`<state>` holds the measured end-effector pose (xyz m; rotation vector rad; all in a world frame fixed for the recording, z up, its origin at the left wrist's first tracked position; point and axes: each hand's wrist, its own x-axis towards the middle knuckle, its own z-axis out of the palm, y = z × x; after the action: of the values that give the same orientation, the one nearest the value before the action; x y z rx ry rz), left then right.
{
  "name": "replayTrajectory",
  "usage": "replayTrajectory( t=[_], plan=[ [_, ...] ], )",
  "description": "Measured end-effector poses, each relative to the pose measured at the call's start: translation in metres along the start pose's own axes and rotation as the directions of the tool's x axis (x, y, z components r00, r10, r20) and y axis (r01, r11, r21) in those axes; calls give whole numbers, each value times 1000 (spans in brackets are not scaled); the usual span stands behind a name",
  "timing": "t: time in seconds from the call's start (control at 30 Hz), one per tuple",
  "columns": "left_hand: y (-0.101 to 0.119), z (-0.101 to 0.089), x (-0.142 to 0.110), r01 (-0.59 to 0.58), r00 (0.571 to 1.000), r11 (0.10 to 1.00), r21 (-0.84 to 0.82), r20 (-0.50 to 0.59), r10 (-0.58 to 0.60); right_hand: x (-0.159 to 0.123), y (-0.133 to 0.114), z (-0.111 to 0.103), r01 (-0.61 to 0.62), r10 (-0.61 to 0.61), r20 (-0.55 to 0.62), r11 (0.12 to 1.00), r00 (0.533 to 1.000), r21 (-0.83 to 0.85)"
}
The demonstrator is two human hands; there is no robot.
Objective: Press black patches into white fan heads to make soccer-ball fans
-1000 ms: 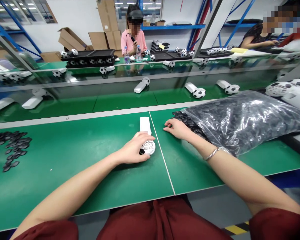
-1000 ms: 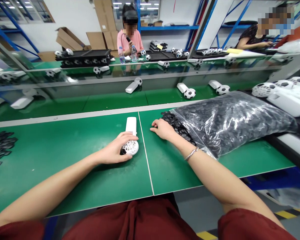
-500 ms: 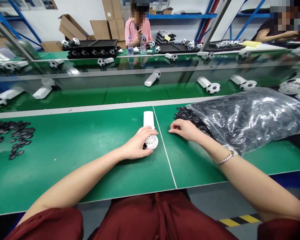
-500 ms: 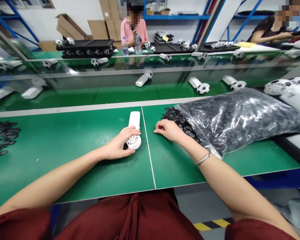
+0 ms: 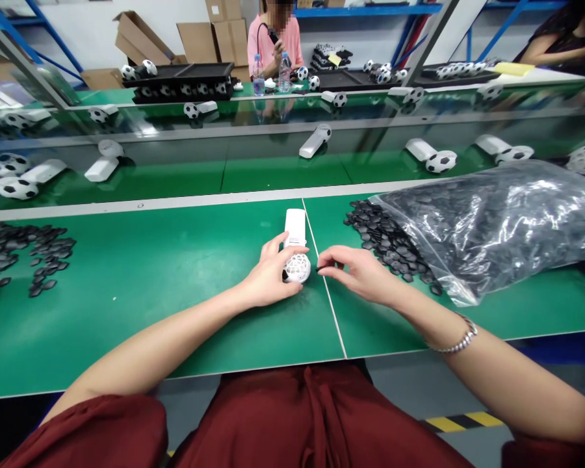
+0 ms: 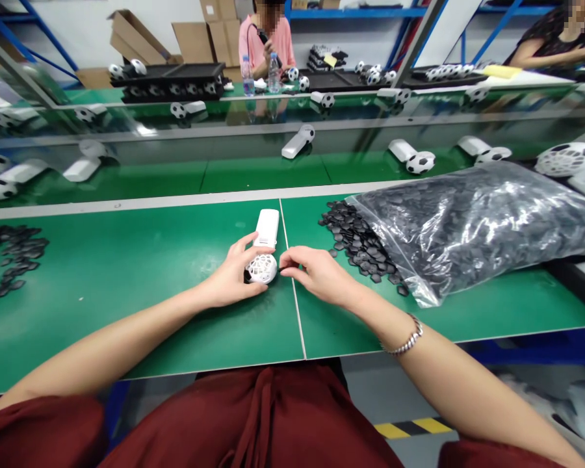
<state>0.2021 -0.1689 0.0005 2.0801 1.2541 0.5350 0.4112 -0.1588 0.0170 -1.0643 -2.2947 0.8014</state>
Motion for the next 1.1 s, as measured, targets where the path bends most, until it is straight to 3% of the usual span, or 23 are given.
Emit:
replayTrajectory(
  t=[0.2,0.4,0.57,0.7,0.9,1.0,1.1],
  plan=[
    [-2,-2,2,-22,999,999,-24,29,23,-2,-1,1,103,-103,6,992,995,-73],
    [0,2,3,-55,998,998,22,7,55,-10,-6,6,-13,14,-47,1000,999,13],
    [1,3,3,-74,997,997,37,-5,74,-12,-7,14,39,-34,-128,998,991,42],
    [1,2,3,-73,997,997,23,4,73,-12,-7,17,-19,32,-125,994,992,104],
    [0,2,3,-80,997,997,23,3,80,-13,-8,16,62,-62,-81,998,995,-5],
    [-1,2,3,-76,997,997,20,5,76,-17,-9,16,-19,24,-100,998,995,51],
    [0,2,3,-74,997,997,17,5,74,-20,-11,18,-144,166,-82,963,983,229]
  ],
)
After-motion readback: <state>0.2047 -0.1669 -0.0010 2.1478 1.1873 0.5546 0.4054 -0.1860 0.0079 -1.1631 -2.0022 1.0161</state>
